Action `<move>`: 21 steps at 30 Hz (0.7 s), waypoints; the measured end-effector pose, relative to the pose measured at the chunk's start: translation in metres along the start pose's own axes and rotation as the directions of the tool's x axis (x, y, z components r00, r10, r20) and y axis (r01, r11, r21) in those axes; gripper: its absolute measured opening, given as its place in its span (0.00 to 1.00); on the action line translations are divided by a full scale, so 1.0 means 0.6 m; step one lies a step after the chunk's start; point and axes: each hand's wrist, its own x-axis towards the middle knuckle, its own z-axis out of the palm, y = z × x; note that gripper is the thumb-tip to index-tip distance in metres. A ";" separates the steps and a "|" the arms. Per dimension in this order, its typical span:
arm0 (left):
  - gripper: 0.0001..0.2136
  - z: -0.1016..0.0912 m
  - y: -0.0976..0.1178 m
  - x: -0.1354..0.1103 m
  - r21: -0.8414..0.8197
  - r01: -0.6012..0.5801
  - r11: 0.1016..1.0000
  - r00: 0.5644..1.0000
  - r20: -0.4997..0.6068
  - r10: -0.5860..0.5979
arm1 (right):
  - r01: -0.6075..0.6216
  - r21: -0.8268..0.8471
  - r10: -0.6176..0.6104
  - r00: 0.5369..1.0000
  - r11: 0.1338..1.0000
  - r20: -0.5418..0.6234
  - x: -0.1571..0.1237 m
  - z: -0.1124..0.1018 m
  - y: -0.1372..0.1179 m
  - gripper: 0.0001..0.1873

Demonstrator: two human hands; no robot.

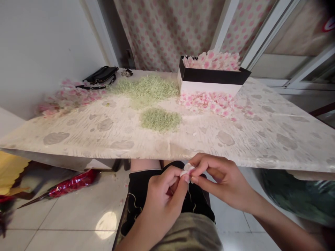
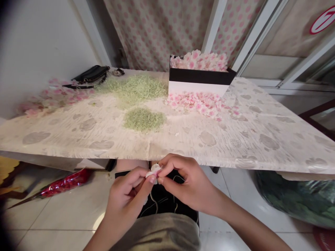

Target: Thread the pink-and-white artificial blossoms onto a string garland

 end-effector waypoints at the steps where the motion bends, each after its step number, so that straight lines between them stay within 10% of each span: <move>1: 0.08 0.000 -0.002 0.000 0.008 -0.011 1.000 1.000 0.009 0.011 | 0.002 -0.002 -0.002 1.000 1.000 0.006 -0.001 0.000 -0.001 0.08; 10: 0.07 -0.007 -0.005 -0.003 0.135 -0.079 0.988 0.988 0.143 0.060 | -0.189 0.008 0.187 0.977 0.982 0.106 -0.005 -0.011 -0.002 0.08; 21: 0.07 -0.043 0.006 -0.016 0.193 0.201 0.961 0.928 0.276 -0.249 | -0.141 0.051 0.134 0.984 0.989 0.120 -0.013 -0.026 0.001 0.05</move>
